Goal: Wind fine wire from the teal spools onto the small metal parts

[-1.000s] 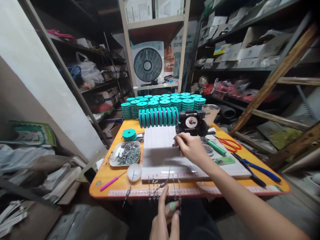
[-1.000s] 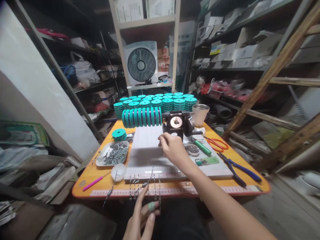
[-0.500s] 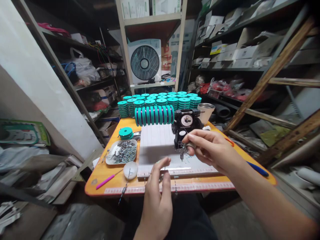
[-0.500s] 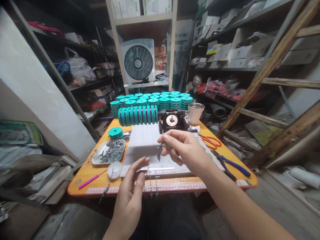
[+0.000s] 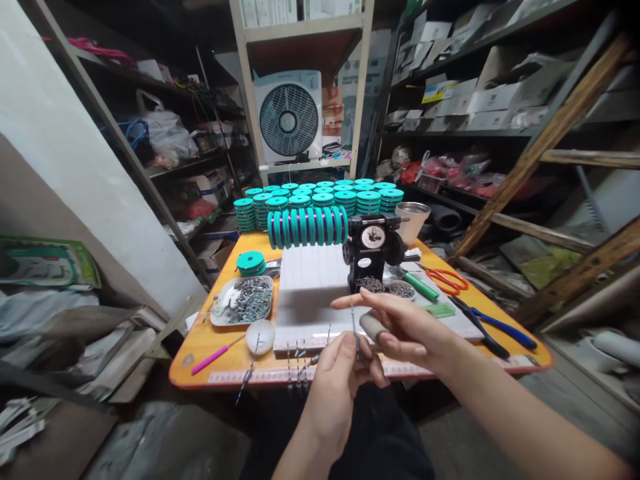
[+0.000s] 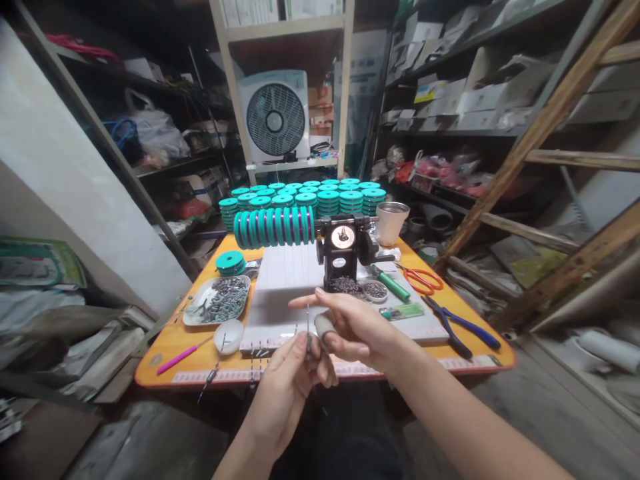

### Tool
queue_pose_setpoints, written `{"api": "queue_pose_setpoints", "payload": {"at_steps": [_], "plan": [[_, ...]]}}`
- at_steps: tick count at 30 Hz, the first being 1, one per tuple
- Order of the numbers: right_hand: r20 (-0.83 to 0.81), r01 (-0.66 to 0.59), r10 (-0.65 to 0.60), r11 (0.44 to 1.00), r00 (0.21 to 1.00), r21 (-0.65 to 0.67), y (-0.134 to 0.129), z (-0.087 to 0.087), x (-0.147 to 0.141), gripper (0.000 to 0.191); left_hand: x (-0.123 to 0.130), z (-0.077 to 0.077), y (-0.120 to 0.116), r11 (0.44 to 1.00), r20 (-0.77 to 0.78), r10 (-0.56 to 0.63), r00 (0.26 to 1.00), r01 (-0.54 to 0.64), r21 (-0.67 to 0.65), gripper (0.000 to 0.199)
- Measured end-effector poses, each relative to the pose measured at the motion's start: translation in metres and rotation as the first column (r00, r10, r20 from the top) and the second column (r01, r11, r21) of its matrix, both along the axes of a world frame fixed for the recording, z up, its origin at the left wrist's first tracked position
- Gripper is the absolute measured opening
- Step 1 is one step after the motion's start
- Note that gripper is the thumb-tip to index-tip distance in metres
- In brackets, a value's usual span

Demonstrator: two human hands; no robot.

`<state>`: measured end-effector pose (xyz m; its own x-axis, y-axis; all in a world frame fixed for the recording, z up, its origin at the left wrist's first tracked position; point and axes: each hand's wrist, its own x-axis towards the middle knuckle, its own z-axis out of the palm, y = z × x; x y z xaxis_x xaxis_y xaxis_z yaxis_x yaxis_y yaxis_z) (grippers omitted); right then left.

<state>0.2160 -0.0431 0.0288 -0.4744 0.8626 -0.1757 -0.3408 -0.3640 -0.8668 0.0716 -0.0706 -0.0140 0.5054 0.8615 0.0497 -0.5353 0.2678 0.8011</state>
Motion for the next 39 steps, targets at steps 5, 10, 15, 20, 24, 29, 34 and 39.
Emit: {"api": "queue_pose_setpoints", "payload": {"at_steps": [5,10,15,20,24,29,34,39], "plan": [[-0.131,0.133,-0.150,0.982,0.980,-0.131,0.005,-0.002,0.000,0.027,-0.001,-0.014,-0.014,0.984,0.010,-0.160,0.987,0.161,-0.082,0.032],[-0.060,0.055,-0.057,0.998,0.997,-0.025,0.001,0.011,0.005,0.029,-0.016,-0.003,-0.013,0.950,-0.494,0.155,0.855,0.009,0.313,0.034],[0.044,0.023,-0.025,0.999,0.999,0.042,-0.001,0.018,0.007,0.027,-0.032,0.010,-0.007,0.848,-0.771,0.439,0.460,0.071,0.525,0.024],[0.065,0.008,-0.010,0.999,0.998,0.033,0.001,0.020,0.004,0.026,-0.024,0.025,0.006,0.686,-0.573,0.624,0.531,-0.022,0.727,0.027],[-0.001,-0.021,0.021,1.000,1.000,0.007,0.002,0.020,0.005,0.029,-0.008,0.028,0.019,0.612,-0.470,0.615,0.633,-0.008,0.791,0.022],[-0.095,0.027,-0.034,0.997,0.995,-0.070,0.004,0.008,0.000,0.035,0.004,0.014,0.013,0.884,-0.404,0.270,0.874,-0.058,0.464,0.031],[-0.158,0.020,-0.041,0.991,0.987,-0.131,0.010,-0.010,-0.005,0.033,0.000,-0.001,-0.007,0.997,0.019,-0.059,0.998,0.060,-0.056,0.032],[-0.169,0.046,-0.066,0.992,0.983,-0.118,0.012,-0.014,-0.003,0.033,-0.009,-0.026,-0.027,0.967,0.135,-0.138,0.981,0.163,-0.198,0.034]]}}
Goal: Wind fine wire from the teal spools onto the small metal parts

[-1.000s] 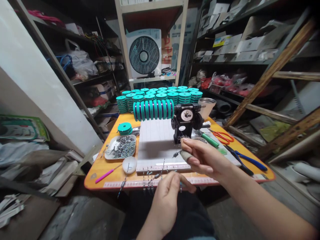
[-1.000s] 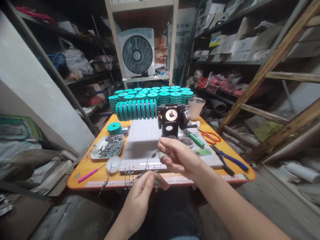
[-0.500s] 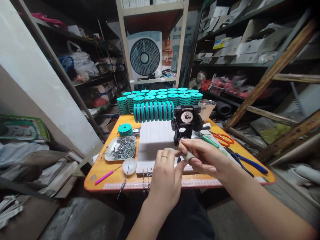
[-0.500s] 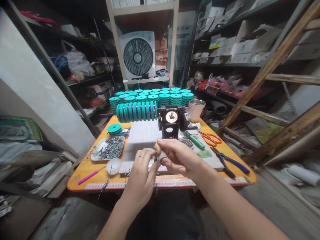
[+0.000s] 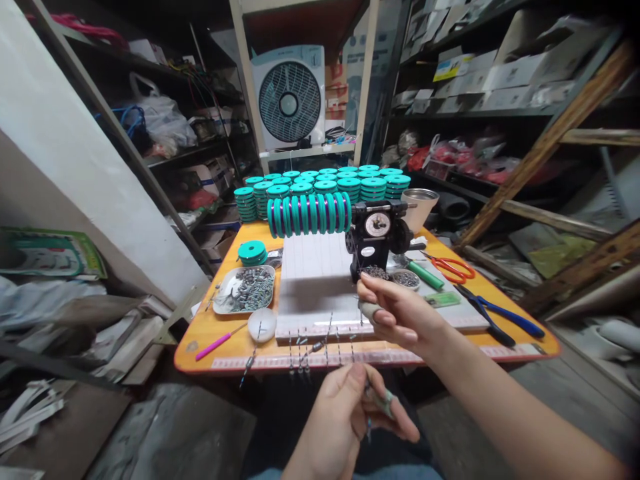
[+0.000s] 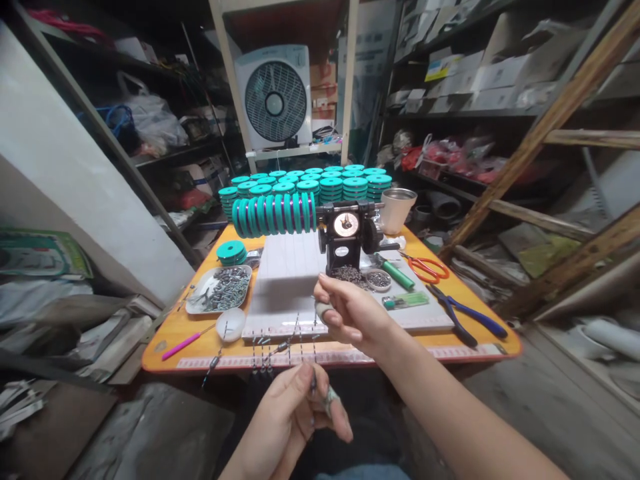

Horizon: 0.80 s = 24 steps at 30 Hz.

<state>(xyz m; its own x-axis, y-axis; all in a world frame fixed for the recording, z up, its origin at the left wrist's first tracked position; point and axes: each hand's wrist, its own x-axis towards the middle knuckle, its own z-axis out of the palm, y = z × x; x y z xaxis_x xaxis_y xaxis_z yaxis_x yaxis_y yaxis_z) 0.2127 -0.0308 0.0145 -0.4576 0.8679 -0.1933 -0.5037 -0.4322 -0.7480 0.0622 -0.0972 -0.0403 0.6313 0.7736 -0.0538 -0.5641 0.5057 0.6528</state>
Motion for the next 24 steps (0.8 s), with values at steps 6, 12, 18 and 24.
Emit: {"api": "queue_pose_setpoints", "payload": {"at_steps": [6,12,18,24], "plan": [[0.016,0.011,-0.012,1.000,1.000,0.008,-0.003,0.002,0.001,0.034,-0.003,-0.021,-0.009,0.998,0.017,-0.039,0.999,0.040,-0.042,0.035],[0.080,0.018,-0.024,0.997,0.996,0.076,-0.005,0.006,0.002,0.033,-0.002,-0.016,-0.007,0.999,0.018,-0.016,1.000,0.017,-0.049,0.036],[0.426,-0.028,-0.065,0.978,0.902,0.209,-0.017,-0.009,0.004,0.036,-0.011,-0.024,-0.010,0.998,-0.072,-0.003,0.997,-0.001,-0.060,0.040],[0.626,-0.215,0.050,0.958,0.778,0.191,-0.050,-0.042,-0.006,0.040,-0.024,-0.059,-0.021,0.998,-0.078,-0.035,0.996,0.031,-0.055,0.031]]}}
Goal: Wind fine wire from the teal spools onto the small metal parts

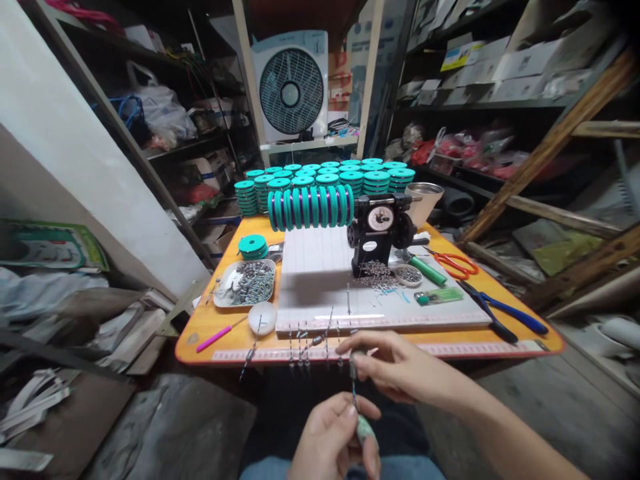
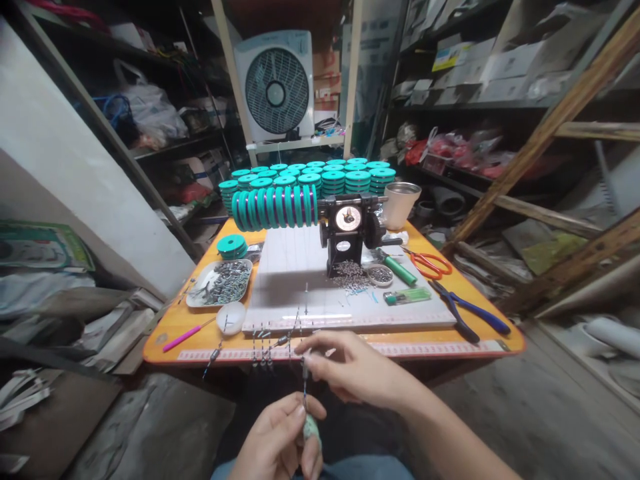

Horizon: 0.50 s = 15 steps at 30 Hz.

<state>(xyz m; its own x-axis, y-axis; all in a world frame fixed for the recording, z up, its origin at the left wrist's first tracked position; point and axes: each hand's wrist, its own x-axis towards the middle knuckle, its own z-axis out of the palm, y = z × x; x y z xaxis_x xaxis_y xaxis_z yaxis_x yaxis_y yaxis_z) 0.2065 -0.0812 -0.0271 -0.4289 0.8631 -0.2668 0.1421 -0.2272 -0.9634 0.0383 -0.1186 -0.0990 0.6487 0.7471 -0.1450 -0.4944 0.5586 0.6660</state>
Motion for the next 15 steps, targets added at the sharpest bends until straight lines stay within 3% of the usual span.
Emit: {"api": "queue_pose_setpoints", "payload": {"at_steps": [4,7,11,15], "plan": [[-0.151,-0.037,0.029,0.998,0.988,-0.050,-0.017,-0.016,-0.012,0.032,-0.004,-0.001,-0.001,1.000,-0.024,0.015,1.000,-0.014,0.025,0.031],[-0.200,0.048,-0.058,0.997,0.978,-0.055,-0.020,-0.023,-0.019,0.031,-0.007,0.005,0.001,0.994,-0.109,0.043,0.993,-0.032,0.102,0.034],[-0.184,0.168,-0.154,0.984,0.971,0.060,-0.021,-0.025,-0.022,0.026,-0.006,0.006,0.001,0.973,-0.271,0.139,0.953,-0.079,0.218,0.042],[-0.249,0.171,-0.156,0.984,0.956,0.040,-0.024,-0.029,-0.021,0.027,0.002,0.009,-0.002,0.985,-0.271,0.084,0.959,-0.039,0.167,0.063]]}}
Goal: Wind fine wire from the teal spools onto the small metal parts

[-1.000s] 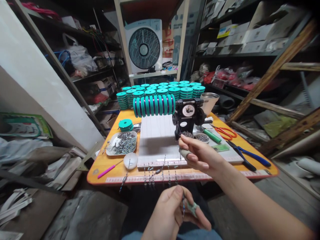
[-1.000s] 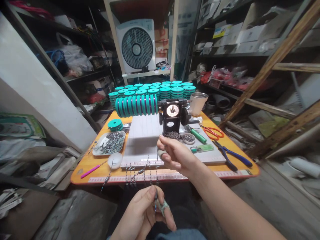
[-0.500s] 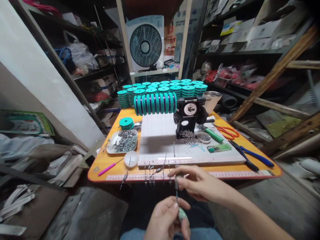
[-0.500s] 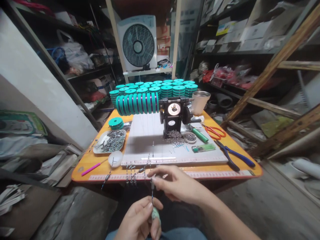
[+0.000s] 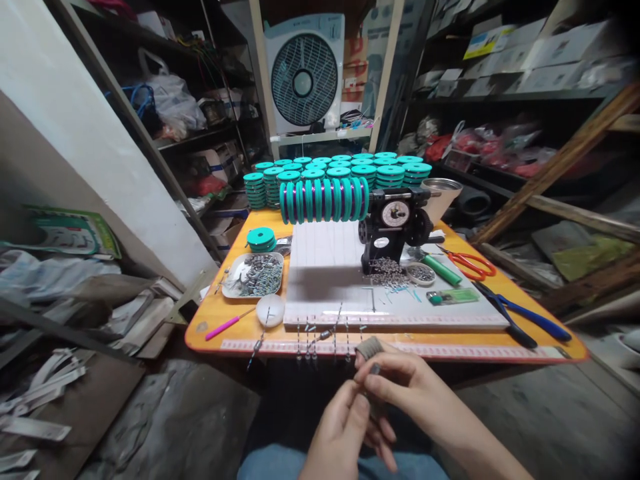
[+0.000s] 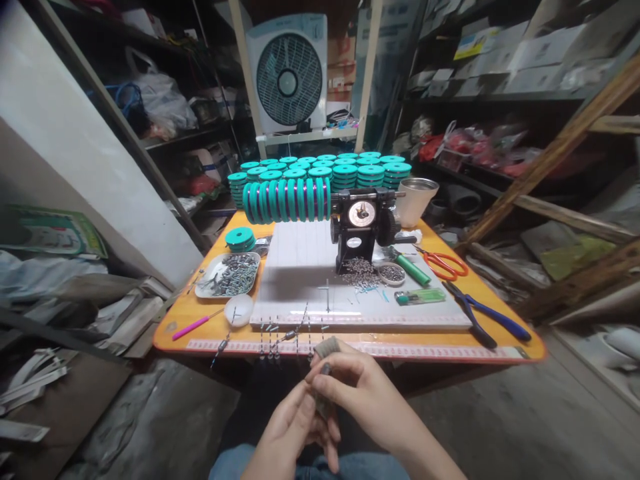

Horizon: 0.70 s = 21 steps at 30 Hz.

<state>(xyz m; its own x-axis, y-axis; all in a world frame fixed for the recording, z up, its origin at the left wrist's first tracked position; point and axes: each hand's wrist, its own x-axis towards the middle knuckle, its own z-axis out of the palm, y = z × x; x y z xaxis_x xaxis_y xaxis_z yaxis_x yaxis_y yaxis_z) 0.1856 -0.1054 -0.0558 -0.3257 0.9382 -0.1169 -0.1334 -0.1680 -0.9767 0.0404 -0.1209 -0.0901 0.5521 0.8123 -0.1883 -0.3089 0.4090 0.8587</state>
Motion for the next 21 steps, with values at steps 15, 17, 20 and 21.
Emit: {"api": "queue_pose_setpoints", "payload": {"at_steps": [15,17,20,21], "plan": [[-0.112,0.003,-0.028,0.977,0.993,-0.214,-0.009,-0.005,-0.012,0.038,-0.006,0.001,-0.005,0.990,0.078,0.112,0.991,-0.118,0.081,0.041],[-0.135,-0.008,-0.017,0.983,0.991,-0.183,-0.009,-0.007,-0.015,0.034,-0.004,0.003,-0.006,0.987,0.092,0.118,0.989,-0.127,0.098,0.040],[-0.202,-0.042,0.007,0.985,0.979,-0.166,-0.008,-0.008,-0.018,0.030,-0.003,0.006,-0.006,0.983,0.126,0.125,0.984,-0.140,0.120,0.038],[-0.232,-0.049,0.009,0.985,0.973,-0.165,-0.009,-0.008,-0.019,0.029,-0.002,0.007,-0.006,0.982,0.144,0.124,0.982,-0.142,0.122,0.038]]}}
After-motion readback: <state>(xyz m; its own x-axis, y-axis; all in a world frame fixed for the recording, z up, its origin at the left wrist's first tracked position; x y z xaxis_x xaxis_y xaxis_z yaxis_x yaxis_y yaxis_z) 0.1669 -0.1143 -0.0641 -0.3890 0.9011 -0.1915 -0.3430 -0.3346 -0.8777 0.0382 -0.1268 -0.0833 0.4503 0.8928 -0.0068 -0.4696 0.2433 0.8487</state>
